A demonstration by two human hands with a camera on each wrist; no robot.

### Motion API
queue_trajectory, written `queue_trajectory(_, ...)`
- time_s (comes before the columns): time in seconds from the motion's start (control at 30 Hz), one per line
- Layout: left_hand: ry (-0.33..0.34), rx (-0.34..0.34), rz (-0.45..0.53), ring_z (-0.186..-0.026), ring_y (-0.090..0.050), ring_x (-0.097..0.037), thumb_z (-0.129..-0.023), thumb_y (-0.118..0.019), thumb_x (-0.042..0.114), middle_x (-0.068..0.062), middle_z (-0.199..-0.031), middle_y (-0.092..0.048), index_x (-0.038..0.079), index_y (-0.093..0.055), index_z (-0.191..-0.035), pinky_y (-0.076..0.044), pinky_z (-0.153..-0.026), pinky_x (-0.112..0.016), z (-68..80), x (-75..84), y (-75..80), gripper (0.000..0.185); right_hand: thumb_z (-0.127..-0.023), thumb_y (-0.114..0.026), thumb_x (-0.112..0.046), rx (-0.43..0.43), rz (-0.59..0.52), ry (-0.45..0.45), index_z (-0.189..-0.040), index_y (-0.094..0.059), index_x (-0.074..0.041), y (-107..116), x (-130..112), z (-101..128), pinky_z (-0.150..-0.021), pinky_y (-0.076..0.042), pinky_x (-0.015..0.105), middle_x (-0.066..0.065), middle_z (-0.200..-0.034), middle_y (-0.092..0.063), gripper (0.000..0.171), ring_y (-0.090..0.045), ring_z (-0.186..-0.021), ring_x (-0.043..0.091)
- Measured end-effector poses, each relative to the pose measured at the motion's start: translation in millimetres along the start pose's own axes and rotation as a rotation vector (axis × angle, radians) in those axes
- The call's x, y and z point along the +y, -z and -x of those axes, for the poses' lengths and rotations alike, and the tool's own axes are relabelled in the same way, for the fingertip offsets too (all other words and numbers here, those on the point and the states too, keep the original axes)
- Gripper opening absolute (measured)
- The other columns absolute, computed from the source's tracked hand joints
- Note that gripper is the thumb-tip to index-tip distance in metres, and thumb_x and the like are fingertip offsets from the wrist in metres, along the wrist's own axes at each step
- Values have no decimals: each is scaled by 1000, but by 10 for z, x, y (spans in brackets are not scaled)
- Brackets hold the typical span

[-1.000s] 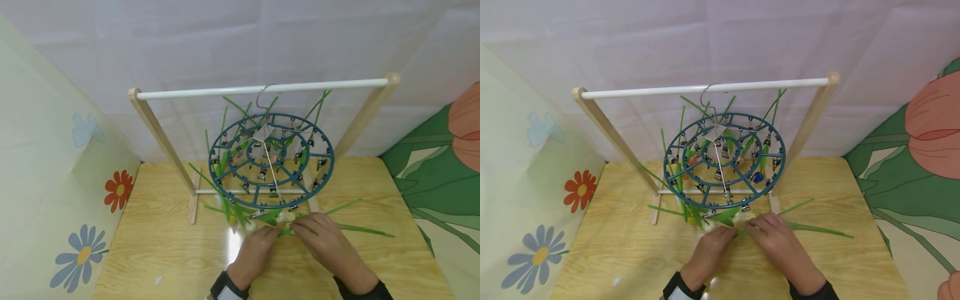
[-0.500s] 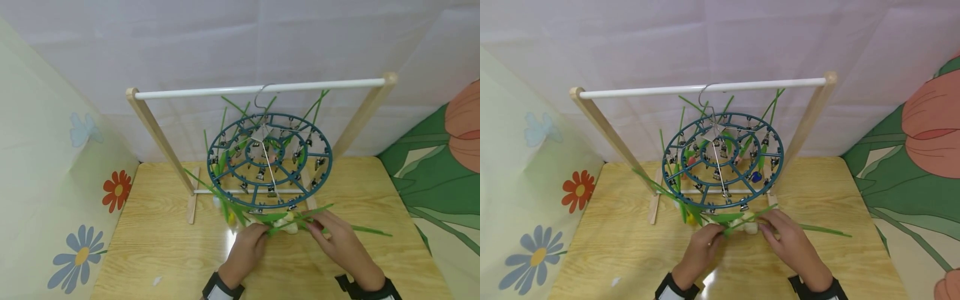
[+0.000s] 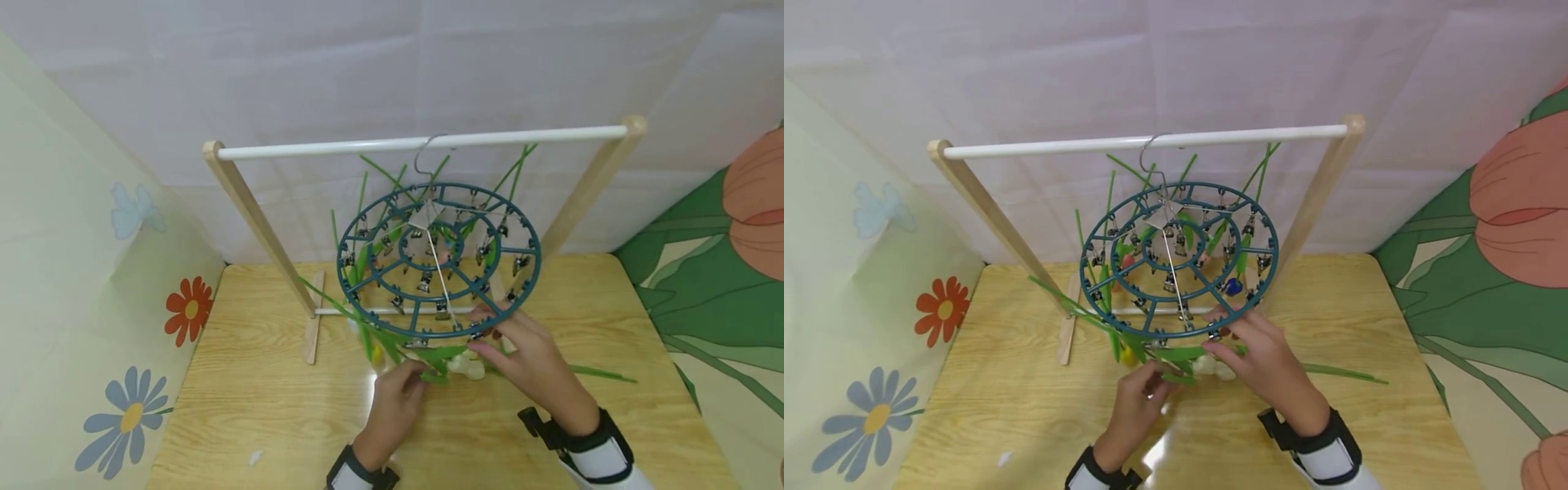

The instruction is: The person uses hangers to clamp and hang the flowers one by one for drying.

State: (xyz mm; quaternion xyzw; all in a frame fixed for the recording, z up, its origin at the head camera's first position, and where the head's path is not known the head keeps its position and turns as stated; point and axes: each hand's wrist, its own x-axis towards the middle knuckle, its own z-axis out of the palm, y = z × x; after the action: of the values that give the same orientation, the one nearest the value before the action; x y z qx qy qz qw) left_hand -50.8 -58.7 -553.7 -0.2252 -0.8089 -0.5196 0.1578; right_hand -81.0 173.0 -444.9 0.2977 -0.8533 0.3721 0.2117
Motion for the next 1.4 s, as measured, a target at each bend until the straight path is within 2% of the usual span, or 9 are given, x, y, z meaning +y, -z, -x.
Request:
queue_trajectory(0.07, 20, -10, 61, -74, -71, -10, -79, -79, -11, -8, -90, -77, 6, -68, -101, -60, -66, -15, 6, -3, -8, 29, -97, -64, -46, -1, -19, 10, -113, -73, -6, -22, 11, -15, -77, -55, 10, 6, -108, -72, 44, -66, -84, 10)
queue_trajectory(0.2, 80, -33, 205, -83, -78, -22, -83, -77, -10, -14, -97, -78, 2, -66, -107, -64, -72, -20, 17, -10, -31, 29, -85, -83, -18, -5, -79, -8, -106, -71, -5, -46, 13, -15, -78, -59, 11, 4, -105, -71, 28, -71, -87, 8)
queue_trajectory(0.3, 104, -37, 265, -89, -79, -28, -84, -76, -10, -17, -103, -77, 1, -64, -110, -64, -76, -24, 20, -27, -41, 30, -68, -89, 6, 0, -112, -47, -105, -71, -3, -67, -2, 2, -75, -60, 13, 5, -101, -72, 42, -72, -85, 10)
queue_trajectory(0.37, 96, -31, 274, -91, -79, -29, -85, -75, -9, -18, -106, -77, 2, -63, -111, -64, -78, -25, 16, -45, -46, 31, -64, -90, 9, 7, -108, -73, -104, -71, -4, -96, -7, 19, -71, -60, 13, 3, -97, -73, 45, -72, -82, 9)
queue_trajectory(0.5, 74, -18, 262, -93, -78, -29, -87, -73, -8, -18, -107, -77, 0, -63, -114, -64, -81, -25, 10, -75, -52, 30, -68, -91, 0, 40, -110, -56, -99, -72, -8, -193, 5, 54, -67, -57, 11, -1, -88, -72, 38, -67, -75, 7)
queue_trajectory(0.63, 128, -24, 295, -98, -78, -30, -88, -71, -10, -20, -110, -76, -1, -64, -114, -63, -85, -27, 14, -75, -58, 28, -83, -85, -22, 88, -149, 11, -97, -72, -7, -312, -5, 70, -65, -54, 11, 0, -84, -70, 25, -64, -72, 9)
queue_trajectory(0.77, 140, -31, 327, -101, -77, -32, -89, -69, -10, -21, -114, -74, -1, -62, -115, -63, -88, -29, 2, -78, -72, 28, -92, -71, -41, 116, -159, 27, -97, -72, -4, -410, -40, 64, -64, -54, 13, 2, -83, -70, 37, -64, -72, 11)
queue_trajectory(1.27, 54, 3, 216, -90, -78, -28, -90, -71, -6, -20, -110, -75, -1, -63, -121, -64, -79, -22, -84, -21, -125, 33, -96, -65, -44, 144, -115, 107, -94, -71, -1, -603, -111, -9, -68, -56, 15, 6, -84, -72, 44, -66, -71, 16)
queue_trajectory(1.4, 66, 14, 160, -90, -78, -26, -89, -73, -5, -19, -114, -75, 0, -63, -123, -63, -78, -20, -95, 2, -107, 35, -97, -65, -43, 133, -122, 128, -94, -71, -2, -629, -103, -28, -69, -57, 16, 6, -85, -72, 42, -67, -72, 17)
